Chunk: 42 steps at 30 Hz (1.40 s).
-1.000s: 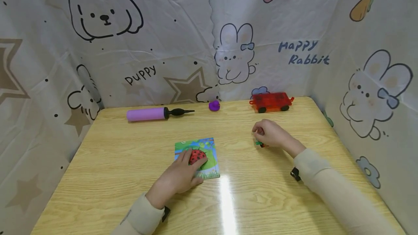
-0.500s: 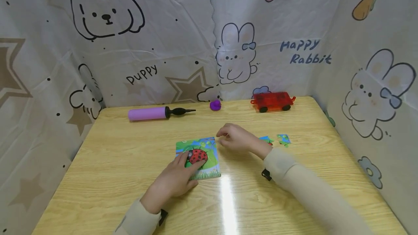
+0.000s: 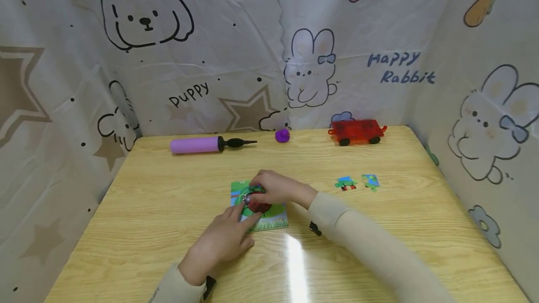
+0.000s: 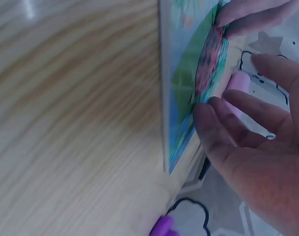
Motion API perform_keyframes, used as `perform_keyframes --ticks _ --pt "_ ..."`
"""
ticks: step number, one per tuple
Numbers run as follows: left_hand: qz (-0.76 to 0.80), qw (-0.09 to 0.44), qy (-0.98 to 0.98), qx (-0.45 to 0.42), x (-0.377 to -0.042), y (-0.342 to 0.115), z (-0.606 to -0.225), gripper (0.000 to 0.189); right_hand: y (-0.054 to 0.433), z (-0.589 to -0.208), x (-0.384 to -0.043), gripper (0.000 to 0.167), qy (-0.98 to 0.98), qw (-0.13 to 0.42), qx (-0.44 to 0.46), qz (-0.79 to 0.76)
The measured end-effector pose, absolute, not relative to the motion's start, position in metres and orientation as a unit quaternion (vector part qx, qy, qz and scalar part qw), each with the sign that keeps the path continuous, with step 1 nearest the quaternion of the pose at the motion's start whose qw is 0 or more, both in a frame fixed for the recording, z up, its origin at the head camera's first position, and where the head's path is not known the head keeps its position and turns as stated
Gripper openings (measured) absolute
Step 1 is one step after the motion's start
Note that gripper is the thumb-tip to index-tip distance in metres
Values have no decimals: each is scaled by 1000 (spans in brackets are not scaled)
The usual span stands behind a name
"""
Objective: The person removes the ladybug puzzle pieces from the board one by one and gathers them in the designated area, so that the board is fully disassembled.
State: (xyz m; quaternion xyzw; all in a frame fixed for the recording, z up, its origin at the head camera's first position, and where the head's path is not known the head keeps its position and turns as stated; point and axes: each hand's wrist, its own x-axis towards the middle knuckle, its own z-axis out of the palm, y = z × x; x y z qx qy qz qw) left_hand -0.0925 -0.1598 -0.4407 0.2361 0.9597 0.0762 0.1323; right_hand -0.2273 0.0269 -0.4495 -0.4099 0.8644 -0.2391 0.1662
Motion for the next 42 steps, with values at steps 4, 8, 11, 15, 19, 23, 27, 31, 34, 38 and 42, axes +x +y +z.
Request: perform_keyframes --ticks 4,8,11,15,19,23,27,31,34,38,42 --pt "70 125 959 244 -88 -158 -438 64 14 -448 -223 43 882 182 -381 -207" --pt "72 129 960 239 -84 -158 -438 63 0 -448 -220 40 896 178 -363 -183" --pt "83 137 960 230 -80 -159 -438 63 -9 -449 -216 44 905 177 -347 -172" --pt "97 144 959 225 -74 -161 -438 66 -18 -451 -211 45 919 171 -319 -155" --pt "103 143 958 225 -69 -163 -439 67 -22 -451 -209 41 928 164 -301 -145" --pt "98 131 959 231 -69 -166 -441 67 -24 -449 -210 41 933 167 -290 -134" --pt "102 122 960 231 -70 -167 -442 67 -25 -446 -213 44 934 175 -285 -126" --pt "113 126 961 221 -72 -166 -441 65 -25 -444 -216 48 933 185 -276 -138" --pt "116 128 961 216 -74 -165 -439 64 -25 -444 -218 51 932 193 -266 -154" --pt "115 135 961 214 -76 -163 -438 64 -22 -446 -218 54 928 201 -254 -182" --pt "114 137 961 212 -78 -161 -437 65 -19 -449 -218 56 924 193 -255 -211"
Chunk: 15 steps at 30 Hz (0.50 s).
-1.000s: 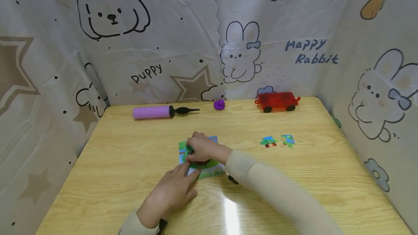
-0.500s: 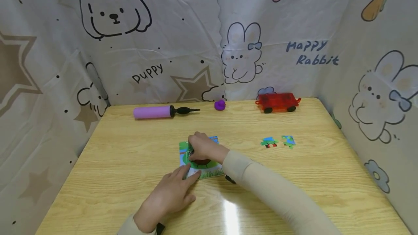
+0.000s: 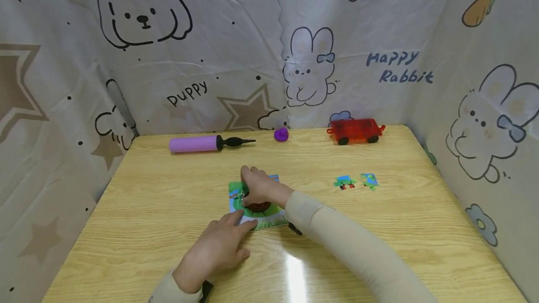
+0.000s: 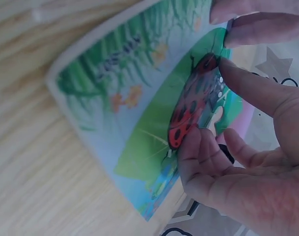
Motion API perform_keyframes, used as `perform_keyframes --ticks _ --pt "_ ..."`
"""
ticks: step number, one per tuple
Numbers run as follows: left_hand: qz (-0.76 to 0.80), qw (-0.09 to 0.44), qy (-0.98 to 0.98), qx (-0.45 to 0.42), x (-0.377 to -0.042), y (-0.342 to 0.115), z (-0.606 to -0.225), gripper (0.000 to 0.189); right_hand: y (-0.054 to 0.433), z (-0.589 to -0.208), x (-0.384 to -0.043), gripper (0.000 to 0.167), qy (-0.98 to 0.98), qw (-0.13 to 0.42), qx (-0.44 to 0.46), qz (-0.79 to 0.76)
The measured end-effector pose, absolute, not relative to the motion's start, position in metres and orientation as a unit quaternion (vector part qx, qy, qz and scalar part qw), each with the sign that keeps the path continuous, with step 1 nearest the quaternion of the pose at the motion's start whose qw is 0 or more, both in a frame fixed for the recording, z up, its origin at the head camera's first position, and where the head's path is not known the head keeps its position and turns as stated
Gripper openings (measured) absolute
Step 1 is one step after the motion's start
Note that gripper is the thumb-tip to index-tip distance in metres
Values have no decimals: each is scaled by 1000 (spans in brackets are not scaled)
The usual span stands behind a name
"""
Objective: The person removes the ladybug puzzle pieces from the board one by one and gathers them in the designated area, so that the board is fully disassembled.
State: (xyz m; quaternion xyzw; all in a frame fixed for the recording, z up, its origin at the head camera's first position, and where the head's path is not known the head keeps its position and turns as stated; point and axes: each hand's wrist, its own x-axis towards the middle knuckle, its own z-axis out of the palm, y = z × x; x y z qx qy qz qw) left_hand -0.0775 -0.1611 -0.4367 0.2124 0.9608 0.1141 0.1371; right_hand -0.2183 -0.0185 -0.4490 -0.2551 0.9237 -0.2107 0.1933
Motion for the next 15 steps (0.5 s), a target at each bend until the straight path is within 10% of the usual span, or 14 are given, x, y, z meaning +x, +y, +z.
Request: perform_keyframes --ticks 15 --pt "107 156 961 201 -81 -158 -436 64 -1 -463 -220 39 890 112 -298 -326"
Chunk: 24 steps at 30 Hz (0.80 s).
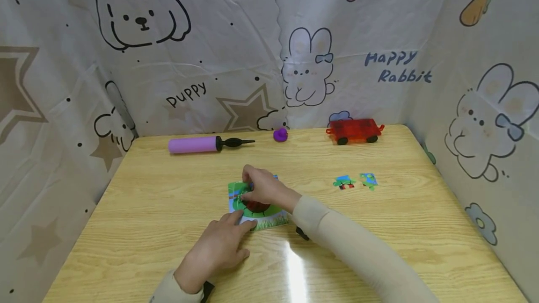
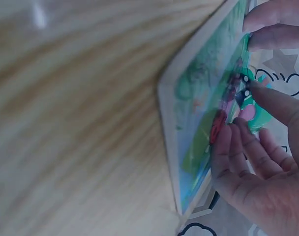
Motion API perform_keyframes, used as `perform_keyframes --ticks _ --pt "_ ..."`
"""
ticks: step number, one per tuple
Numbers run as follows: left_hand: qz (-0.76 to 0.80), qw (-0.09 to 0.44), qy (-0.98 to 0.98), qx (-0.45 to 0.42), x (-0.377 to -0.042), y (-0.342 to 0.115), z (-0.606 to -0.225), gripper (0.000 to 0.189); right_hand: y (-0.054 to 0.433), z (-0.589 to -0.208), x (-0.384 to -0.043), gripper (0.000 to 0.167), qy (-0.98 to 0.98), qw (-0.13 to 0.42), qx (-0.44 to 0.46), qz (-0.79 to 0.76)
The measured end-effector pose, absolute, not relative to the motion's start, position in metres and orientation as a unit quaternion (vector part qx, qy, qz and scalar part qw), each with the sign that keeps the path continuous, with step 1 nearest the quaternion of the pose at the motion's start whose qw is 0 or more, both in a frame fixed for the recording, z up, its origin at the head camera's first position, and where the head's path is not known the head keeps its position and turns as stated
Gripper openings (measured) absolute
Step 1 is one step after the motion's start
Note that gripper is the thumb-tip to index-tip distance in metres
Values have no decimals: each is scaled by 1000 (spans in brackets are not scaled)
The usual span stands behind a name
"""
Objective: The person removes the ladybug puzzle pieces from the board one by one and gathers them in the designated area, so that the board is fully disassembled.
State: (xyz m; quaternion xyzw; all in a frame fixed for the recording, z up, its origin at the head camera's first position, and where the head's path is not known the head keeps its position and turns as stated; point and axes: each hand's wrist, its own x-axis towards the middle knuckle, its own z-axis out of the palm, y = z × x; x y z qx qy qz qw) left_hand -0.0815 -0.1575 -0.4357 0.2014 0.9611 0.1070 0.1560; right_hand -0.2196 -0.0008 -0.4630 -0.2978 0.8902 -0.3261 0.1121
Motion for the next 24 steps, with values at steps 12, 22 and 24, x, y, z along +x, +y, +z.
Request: perform_keyframes --ticks 12,22,24 --pt "107 162 961 195 -81 -157 -437 65 18 -462 -221 28 855 118 -339 -373" --pt "114 162 961 192 -80 -157 -437 67 81 -456 -231 30 860 116 -297 -398" --pt "113 160 962 192 -80 -157 -437 67 97 -456 -234 30 867 113 -281 -396"
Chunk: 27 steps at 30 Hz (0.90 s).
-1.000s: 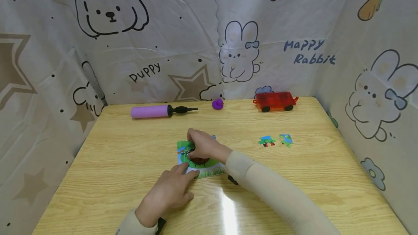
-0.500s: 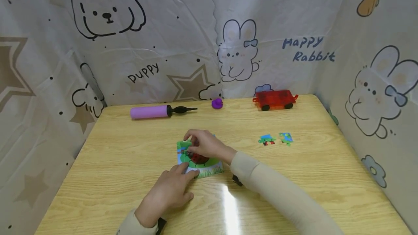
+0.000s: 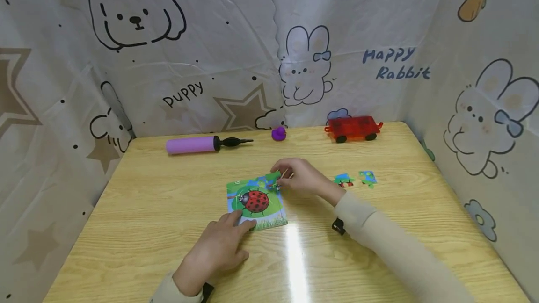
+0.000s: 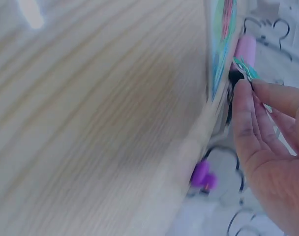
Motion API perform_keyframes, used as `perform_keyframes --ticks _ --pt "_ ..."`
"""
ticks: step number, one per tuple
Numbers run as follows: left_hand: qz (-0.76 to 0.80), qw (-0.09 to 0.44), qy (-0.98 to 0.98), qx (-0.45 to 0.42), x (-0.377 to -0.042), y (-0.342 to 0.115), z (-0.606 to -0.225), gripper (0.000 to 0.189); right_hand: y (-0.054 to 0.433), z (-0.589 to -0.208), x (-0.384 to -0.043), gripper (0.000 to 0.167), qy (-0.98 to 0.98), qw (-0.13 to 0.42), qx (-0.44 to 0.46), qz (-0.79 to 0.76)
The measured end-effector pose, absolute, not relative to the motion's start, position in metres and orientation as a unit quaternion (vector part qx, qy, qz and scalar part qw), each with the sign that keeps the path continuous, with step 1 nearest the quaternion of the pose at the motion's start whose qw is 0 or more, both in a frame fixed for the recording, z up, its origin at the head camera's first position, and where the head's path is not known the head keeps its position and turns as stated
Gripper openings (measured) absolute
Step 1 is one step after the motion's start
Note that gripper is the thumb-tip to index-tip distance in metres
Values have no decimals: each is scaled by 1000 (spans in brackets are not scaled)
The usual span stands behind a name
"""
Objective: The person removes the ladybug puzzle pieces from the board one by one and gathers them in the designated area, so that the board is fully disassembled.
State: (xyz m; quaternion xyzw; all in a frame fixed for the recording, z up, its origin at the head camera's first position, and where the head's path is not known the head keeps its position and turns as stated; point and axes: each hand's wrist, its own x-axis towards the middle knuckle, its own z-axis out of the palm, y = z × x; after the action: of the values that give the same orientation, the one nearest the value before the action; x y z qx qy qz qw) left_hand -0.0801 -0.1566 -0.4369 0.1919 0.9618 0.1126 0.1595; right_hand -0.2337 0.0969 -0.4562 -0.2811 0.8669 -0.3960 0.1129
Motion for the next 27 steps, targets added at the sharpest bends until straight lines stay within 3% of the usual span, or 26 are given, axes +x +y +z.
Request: perform_keyframes --ticks 13,19,27 --pt "107 163 962 190 -79 -156 -436 66 176 -469 -236 24 900 116 -216 -361" --pt "101 159 963 195 -80 -154 -435 66 195 -467 -234 26 914 112 -207 -330" --pt "103 156 964 190 -80 -153 -433 65 203 -459 -239 27 917 146 -212 -305"
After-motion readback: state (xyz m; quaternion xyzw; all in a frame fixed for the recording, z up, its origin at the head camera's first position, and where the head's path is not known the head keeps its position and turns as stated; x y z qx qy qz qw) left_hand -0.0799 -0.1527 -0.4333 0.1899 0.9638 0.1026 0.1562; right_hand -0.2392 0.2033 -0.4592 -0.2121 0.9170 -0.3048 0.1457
